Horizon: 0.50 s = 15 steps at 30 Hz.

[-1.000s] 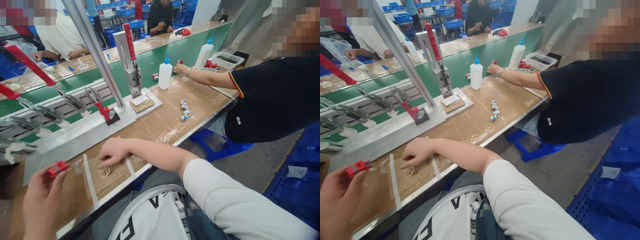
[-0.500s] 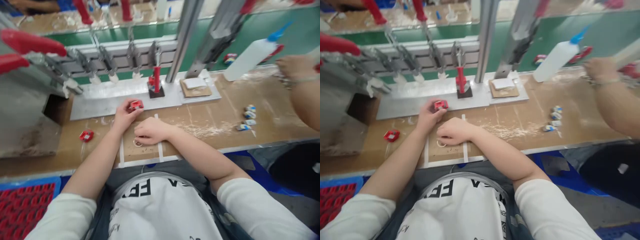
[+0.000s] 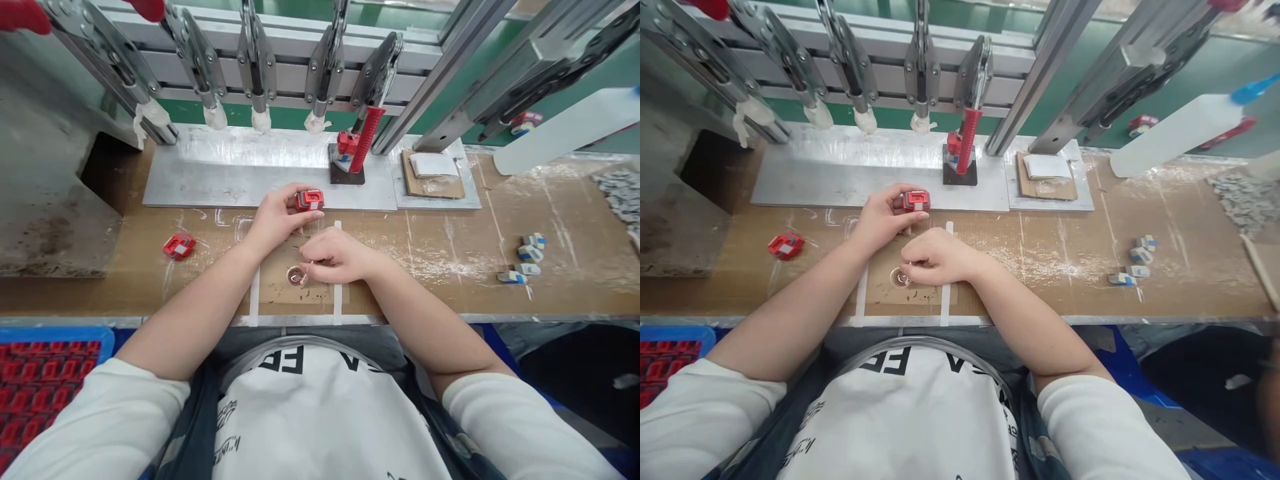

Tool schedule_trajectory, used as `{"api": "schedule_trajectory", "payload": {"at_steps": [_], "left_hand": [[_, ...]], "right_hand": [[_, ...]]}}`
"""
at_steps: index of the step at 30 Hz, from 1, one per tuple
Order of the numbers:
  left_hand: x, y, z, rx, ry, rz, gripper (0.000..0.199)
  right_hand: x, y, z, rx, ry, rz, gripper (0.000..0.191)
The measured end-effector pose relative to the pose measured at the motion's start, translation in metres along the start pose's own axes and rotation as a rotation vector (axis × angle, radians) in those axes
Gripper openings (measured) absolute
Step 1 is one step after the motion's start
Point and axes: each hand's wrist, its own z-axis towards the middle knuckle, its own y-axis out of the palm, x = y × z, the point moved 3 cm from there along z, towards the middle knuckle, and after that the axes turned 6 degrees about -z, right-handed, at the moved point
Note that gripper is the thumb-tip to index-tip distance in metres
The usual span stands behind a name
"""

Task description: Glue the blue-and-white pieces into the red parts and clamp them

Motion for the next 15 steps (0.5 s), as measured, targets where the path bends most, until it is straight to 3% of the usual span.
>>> {"api": "schedule_trajectory", "payload": {"at_steps": [3,9,11,15], "left_hand": [[-0.001,0.0,0.0,0.001,-0.016,0.021,0.055],[0.0,0.002,-0.001,-0.034,-0.069,0.042,0.054],[0.001,0.002,-0.001,-0.042,-0.068,0.097,0.054],[0.004,0.003,-0.002,-0.076,-0.032,0.195,0.053]], "right_hand": [[0.003,-0.009,-0.004,0.112,0.005,0.072,0.047],[0.034,-0.04,-0.02,0.827,0.217,0.083,0.048],[0.042,-0.043,-0.02,0.897,0.307,0.044,0.047],[0.048,-0.043,-0.016,0.83,0.398,-0.019,0.047]]}}
